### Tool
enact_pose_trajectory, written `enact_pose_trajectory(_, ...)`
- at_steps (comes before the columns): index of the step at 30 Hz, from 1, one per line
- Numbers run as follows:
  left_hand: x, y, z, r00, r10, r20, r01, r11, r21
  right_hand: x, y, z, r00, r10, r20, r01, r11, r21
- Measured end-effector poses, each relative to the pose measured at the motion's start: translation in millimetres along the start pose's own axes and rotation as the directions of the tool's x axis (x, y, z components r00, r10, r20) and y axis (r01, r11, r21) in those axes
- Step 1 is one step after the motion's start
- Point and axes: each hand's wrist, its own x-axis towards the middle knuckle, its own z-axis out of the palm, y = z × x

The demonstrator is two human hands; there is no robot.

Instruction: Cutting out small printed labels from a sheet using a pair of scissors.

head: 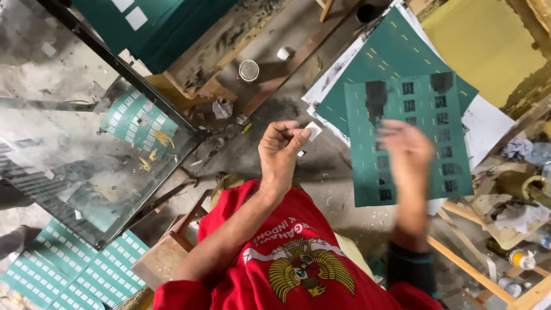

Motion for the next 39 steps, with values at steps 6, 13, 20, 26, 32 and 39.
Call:
enact_pose_trajectory(6, -6.6, 31.7, -50.3, 0.984, 0.108, -0.145, -0.120, 0.990, -0.077, -26.7, -33.1, 166.2, 0.828, -0.090, 0.553, -0.166, 0.903, 0.396)
enact_pose_trajectory(13, -7.6, 56.2, -184.2, 0.928, 0.263, -0.262, -0.303, 0.945, -0.121, -63.9, -59.1, 293.2, 0.711, -0.148, 0.687, -0.085, 0.952, 0.293)
enact_pose_trajectory(20, -8.0, 99.5, -311.8, 0.971, 0.180, -0.156, -0.207, 0.961, -0.182, -120.1, -48.5, 403.2, 0.696, -0.057, 0.716, -0.114, 0.976, 0.188)
enact_pose_trajectory(26, 4.5, 115.1, -377.1, 0.980, 0.166, -0.107, -0.170, 0.985, -0.030, -140.1, -41.1, 454.1, 0.678, 0.025, 0.735, -0.270, 0.938, 0.218)
enact_pose_trajectory(32, 123.9, 102.3, -386.9, 0.944, 0.243, -0.223, -0.212, 0.965, 0.154, -99.2, -53.1, 439.0, 0.831, 0.019, 0.555, -0.220, 0.929, 0.298)
enact_pose_trajectory(39, 315.8, 208.9, -301.8, 0.863, 0.294, -0.410, 0.023, 0.789, 0.614, -20.4, -58.4, 419.0, 0.870, -0.001, 0.493, -0.190, 0.922, 0.336)
